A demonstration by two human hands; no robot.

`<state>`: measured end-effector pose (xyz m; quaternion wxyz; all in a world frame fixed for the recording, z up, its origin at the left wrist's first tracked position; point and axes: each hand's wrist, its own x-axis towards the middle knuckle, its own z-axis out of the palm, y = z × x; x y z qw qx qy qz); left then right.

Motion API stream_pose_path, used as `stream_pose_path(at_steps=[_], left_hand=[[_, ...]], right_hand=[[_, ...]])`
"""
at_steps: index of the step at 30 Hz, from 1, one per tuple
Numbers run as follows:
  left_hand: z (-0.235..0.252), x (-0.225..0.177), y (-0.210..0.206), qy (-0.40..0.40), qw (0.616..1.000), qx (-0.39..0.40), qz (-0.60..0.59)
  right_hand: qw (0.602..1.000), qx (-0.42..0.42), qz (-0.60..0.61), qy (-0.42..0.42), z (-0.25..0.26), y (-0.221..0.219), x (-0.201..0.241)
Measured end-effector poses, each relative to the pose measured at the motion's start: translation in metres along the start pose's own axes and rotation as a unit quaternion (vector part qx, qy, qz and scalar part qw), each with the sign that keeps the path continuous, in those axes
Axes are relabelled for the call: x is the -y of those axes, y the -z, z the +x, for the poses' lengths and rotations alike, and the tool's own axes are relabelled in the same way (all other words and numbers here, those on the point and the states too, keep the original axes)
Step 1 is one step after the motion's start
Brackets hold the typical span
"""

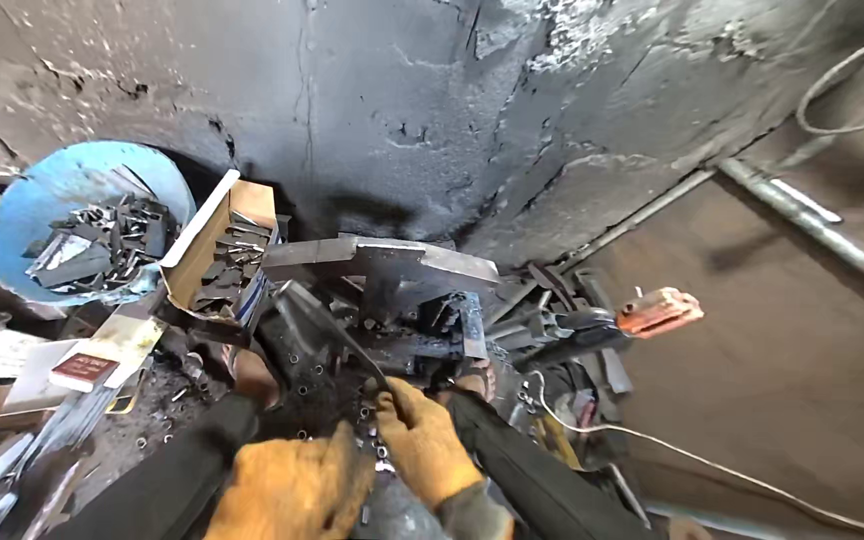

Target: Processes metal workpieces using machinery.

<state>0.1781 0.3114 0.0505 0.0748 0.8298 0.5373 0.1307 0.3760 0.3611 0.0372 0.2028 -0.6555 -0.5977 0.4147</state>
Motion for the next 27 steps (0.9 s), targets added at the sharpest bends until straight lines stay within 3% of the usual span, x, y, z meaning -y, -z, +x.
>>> stream_pose_path(at_steps=[1,2,4,6,8,9,11,14,20,27], left_hand=[[0.005,0.002,0.01,-0.06,0.99,-0.113,0.05],[0.015,0.008,0.021,-0.094,0.98,-0.154,0.083],[0.035,0.027,0.033,-0.089,0.986,-0.095,0.105],[0.046,0.043,0.03,0.025,0.994,0.028,0.098],[0.057,0.061,0.025,0.132,0.975,0.177,0.011],[0.057,0.072,0.019,0.152,0.967,0.203,-0.023],[0.05,0.098,-0.002,0.166,0.97,0.171,-0.053],[0.042,0.137,-0.031,0.179,0.975,0.119,-0.058],[0.051,0.172,-0.06,0.172,0.975,0.133,-0.045],[0.056,0.185,-0.08,0.161,0.977,0.126,-0.06]], right_hand=[[0.994,0.022,-0.106,0.006,0.004,0.013,-0.001],[0.981,0.047,-0.187,0.022,0.007,0.022,0.0],[0.949,0.082,-0.294,0.085,0.008,0.031,0.004],[0.925,0.084,-0.334,0.159,0.007,0.029,0.009],[0.914,0.043,-0.346,0.205,0.009,0.022,0.006],[0.908,-0.008,-0.351,0.229,0.013,0.017,-0.002],[0.888,-0.119,-0.37,0.244,0.024,0.009,-0.024],[0.861,-0.198,-0.409,0.23,0.043,0.002,-0.059],[0.837,-0.224,-0.448,0.222,0.075,-0.021,-0.086],[0.834,-0.223,-0.46,0.208,0.089,-0.031,-0.089]])
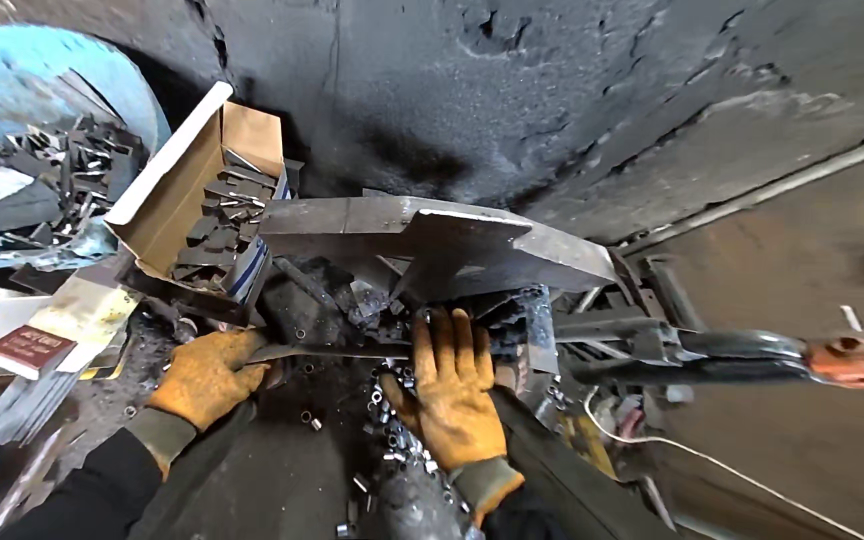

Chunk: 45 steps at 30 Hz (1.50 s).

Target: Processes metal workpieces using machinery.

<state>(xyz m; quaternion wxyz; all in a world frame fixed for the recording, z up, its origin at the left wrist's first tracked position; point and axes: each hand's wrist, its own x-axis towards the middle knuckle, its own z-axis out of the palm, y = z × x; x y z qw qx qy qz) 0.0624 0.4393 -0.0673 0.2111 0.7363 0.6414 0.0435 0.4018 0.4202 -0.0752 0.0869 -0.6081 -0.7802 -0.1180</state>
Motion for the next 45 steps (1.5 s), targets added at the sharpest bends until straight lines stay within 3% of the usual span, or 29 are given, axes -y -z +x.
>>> stream_pose_path(at_steps=[7,21,26,31,41,45], left_hand=[[0.003,-0.003,0.001,0.015,0.999,0.031,-0.002],[0.017,-0.013,0.02,0.098,0.98,0.165,-0.055],[-0.001,-0.016,0.004,0.101,0.988,0.11,-0.047],[-0.029,-0.039,-0.019,0.184,0.981,0.014,-0.054],[-0.064,-0.094,-0.044,0.3,0.949,-0.034,-0.087],[-0.048,-0.06,-0.035,0.227,0.971,-0.015,-0.076]], right_hand=[[1.0,-0.002,0.002,0.003,0.0,-0.003,0.0],[0.996,0.046,-0.064,-0.032,0.004,-0.01,0.012],[0.996,0.053,-0.065,-0.04,0.007,-0.008,0.013],[0.993,0.085,-0.07,-0.047,0.013,0.0,0.016],[0.991,0.112,-0.045,-0.058,0.018,0.006,0.018],[0.988,0.137,-0.028,-0.059,0.024,0.009,0.016]])
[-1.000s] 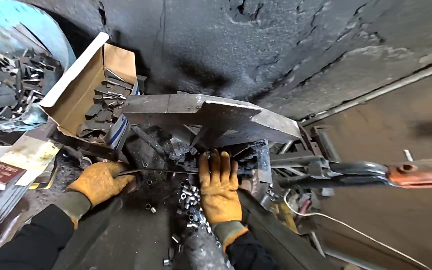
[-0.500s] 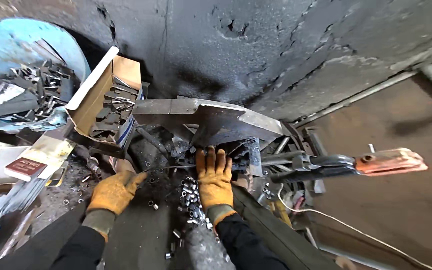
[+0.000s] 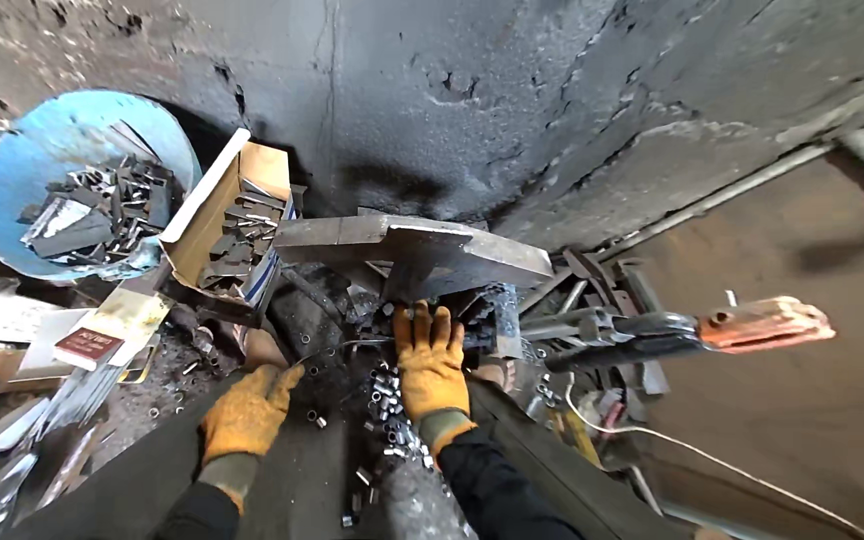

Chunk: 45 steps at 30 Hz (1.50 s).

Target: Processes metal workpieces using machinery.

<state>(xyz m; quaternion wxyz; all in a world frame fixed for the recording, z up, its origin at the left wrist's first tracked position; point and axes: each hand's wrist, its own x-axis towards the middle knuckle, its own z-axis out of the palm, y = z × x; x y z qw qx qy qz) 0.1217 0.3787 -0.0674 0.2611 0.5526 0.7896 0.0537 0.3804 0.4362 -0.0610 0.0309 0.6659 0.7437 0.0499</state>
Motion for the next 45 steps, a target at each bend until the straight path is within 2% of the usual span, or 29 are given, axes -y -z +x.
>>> stream_pose_path(at_steps=[3,5,7,8,9,10,11,12,13,14,15,16,17,18,19,20,21,22,23,25,27,31,33,35,38,42,45], left_hand=[[0.019,0.009,0.027,-0.07,0.997,0.009,-0.006],[0.018,-0.004,0.059,-0.089,0.996,-0.003,0.03],[0.005,-0.018,0.08,-0.086,0.996,-0.01,0.027],[-0.006,-0.028,0.087,-0.071,0.997,0.009,-0.011],[-0.02,-0.04,0.088,-0.046,0.995,0.056,-0.074],[-0.039,-0.047,0.082,-0.026,0.978,0.133,-0.162],[-0.062,-0.051,0.07,-0.023,0.944,0.21,-0.251],[-0.084,-0.05,0.056,-0.059,0.916,0.264,-0.297],[-0.103,-0.049,0.045,-0.131,0.905,0.288,-0.285],[-0.119,-0.053,0.038,-0.175,0.914,0.28,-0.236],[-0.133,-0.061,0.039,-0.197,0.934,0.257,-0.151],[-0.147,-0.071,0.048,-0.226,0.951,0.204,-0.06],[-0.158,-0.08,0.06,-0.272,0.957,0.098,0.008],[-0.165,-0.088,0.075,-0.336,0.939,-0.054,0.049],[-0.165,-0.094,0.094,-0.401,0.889,-0.206,0.079],[-0.16,-0.104,0.118,-0.447,0.834,-0.301,0.115],[-0.151,-0.113,0.142,-0.484,0.796,-0.336,0.142],[-0.138,-0.12,0.162,-0.504,0.775,-0.34,0.172],[-0.124,-0.126,0.176,-0.499,0.773,-0.335,0.204],[-0.105,-0.137,0.192,-0.417,0.822,-0.294,0.255],[-0.089,-0.143,0.202,-0.342,0.876,-0.229,0.25],[-0.059,-0.13,0.193,-0.29,0.903,-0.253,0.194],[-0.05,-0.135,0.192,-0.23,0.928,-0.217,0.196],[-0.042,-0.149,0.195,-0.167,0.955,-0.139,0.203],[-0.023,-0.166,0.195,-0.143,0.961,-0.108,0.211],[0.003,-0.18,0.196,-0.146,0.961,-0.08,0.219],[0.021,-0.178,0.192,-0.17,0.955,-0.068,0.232]], right_hand=[[0.998,0.006,0.056,0.009,-0.009,0.014,0.0],[0.993,-0.039,0.108,0.019,-0.035,0.029,0.005],[0.973,-0.07,0.219,-0.005,-0.076,0.043,0.021],[0.949,-0.043,0.309,-0.039,-0.092,0.051,0.031],[0.909,0.014,0.411,-0.072,-0.1,0.061,0.038],[0.848,0.069,0.517,-0.096,-0.102,0.073,0.043],[0.778,0.094,0.612,-0.107,-0.1,0.082,0.046],[0.704,0.094,0.694,-0.116,-0.096,0.09,0.05],[0.627,0.095,0.763,-0.128,-0.092,0.101,0.052],[0.569,0.109,0.801,-0.152,-0.089,0.113,0.049],[0.562,0.131,0.799,-0.168,-0.088,0.123,0.04],[0.607,0.147,0.762,-0.172,-0.088,0.128,0.026],[0.677,0.165,0.7,-0.16,-0.086,0.134,0.008],[0.745,0.176,0.628,-0.141,-0.082,0.141,-0.01],[0.802,0.185,0.556,-0.119,-0.078,0.15,-0.027],[0.848,0.194,0.485,-0.09,-0.073,0.161,-0.041],[0.884,0.208,0.414,-0.057,-0.067,0.175,-0.052],[0.911,0.22,0.348,-0.02,-0.062,0.19,-0.059],[0.927,0.226,0.297,0.015,-0.059,0.204,-0.062],[0.94,0.217,0.253,0.068,-0.054,0.228,-0.068],[0.943,0.159,0.28,0.09,-0.051,0.237,-0.081],[0.96,0.14,0.242,0.008,-0.044,0.253,-0.124],[0.975,0.09,0.202,0.018,-0.036,0.244,-0.135],[0.989,-0.002,0.133,0.061,-0.027,0.227,-0.139],[0.989,-0.117,0.049,0.071,-0.003,0.205,-0.142],[0.993,-0.101,0.01,0.063,0.024,0.205,-0.148],[0.982,-0.156,-0.004,0.103,0.036,0.2,-0.156]])
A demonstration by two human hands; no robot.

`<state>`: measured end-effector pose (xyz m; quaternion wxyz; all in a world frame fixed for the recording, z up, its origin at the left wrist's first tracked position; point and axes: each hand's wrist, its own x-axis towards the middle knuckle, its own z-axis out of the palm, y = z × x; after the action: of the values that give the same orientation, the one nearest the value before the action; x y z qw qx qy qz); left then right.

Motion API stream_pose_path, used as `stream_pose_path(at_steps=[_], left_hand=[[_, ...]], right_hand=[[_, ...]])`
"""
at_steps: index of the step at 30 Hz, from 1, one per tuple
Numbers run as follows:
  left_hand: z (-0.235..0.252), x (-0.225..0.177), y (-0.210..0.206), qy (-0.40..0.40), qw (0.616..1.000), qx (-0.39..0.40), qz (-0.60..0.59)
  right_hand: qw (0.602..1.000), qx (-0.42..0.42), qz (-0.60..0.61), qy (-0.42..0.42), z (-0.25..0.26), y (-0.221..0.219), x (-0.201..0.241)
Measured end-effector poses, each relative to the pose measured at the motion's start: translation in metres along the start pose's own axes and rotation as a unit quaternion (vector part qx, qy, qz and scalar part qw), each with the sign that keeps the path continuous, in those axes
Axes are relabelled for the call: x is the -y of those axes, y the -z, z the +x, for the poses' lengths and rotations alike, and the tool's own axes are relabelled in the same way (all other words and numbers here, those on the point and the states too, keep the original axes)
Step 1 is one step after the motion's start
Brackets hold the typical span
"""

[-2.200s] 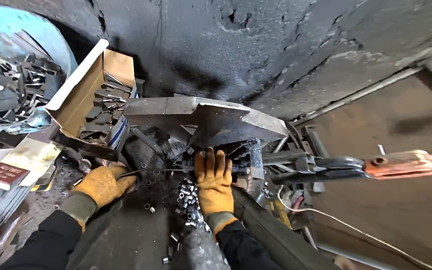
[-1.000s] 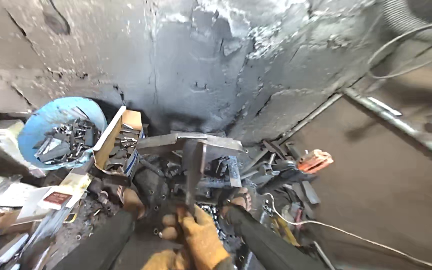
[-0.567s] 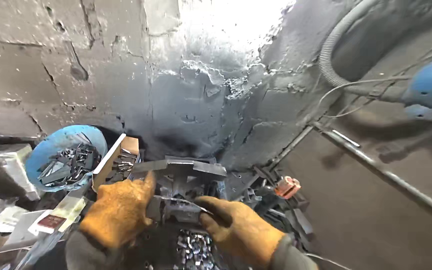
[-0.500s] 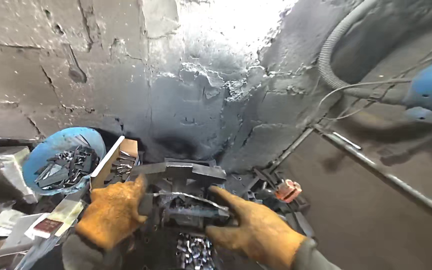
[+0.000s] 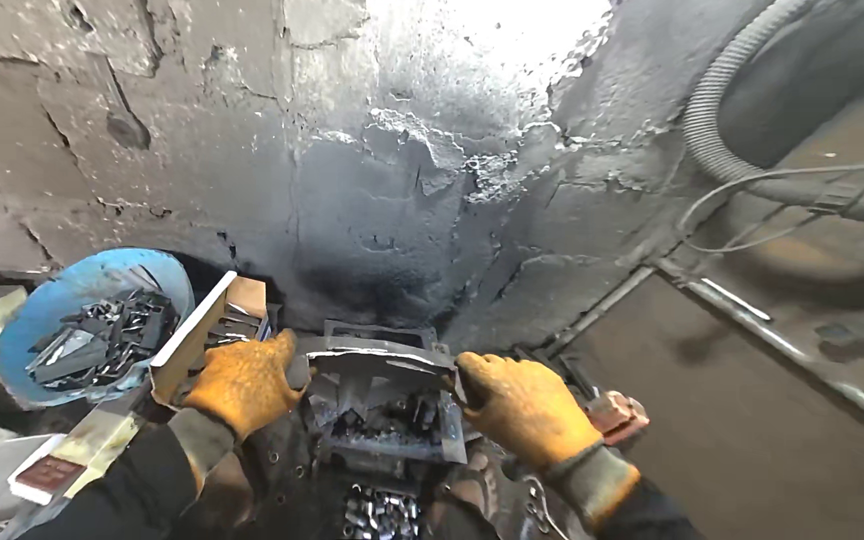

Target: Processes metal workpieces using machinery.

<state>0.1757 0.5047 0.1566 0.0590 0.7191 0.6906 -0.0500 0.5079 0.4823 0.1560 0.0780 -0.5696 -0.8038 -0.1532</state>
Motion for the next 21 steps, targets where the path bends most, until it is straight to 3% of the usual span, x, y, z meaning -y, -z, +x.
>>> stream_pose_path(at_steps=[5,17,19,21], left_hand=[[0.006,0.008,-0.009,-0.044,0.997,-0.057,0.003],[0.004,0.006,0.001,-0.04,0.999,0.012,-0.002],[-0.007,0.012,-0.003,-0.052,0.994,-0.094,-0.012],[-0.012,0.019,-0.011,-0.075,0.957,-0.278,-0.025]], right_hand=[[0.997,-0.059,0.003,0.055,0.005,-0.013,-0.015],[1.0,0.005,0.019,0.024,0.007,-0.007,-0.011],[0.999,-0.041,0.029,0.014,0.003,-0.002,-0.008],[0.99,-0.136,0.036,0.02,0.005,-0.002,-0.007]])
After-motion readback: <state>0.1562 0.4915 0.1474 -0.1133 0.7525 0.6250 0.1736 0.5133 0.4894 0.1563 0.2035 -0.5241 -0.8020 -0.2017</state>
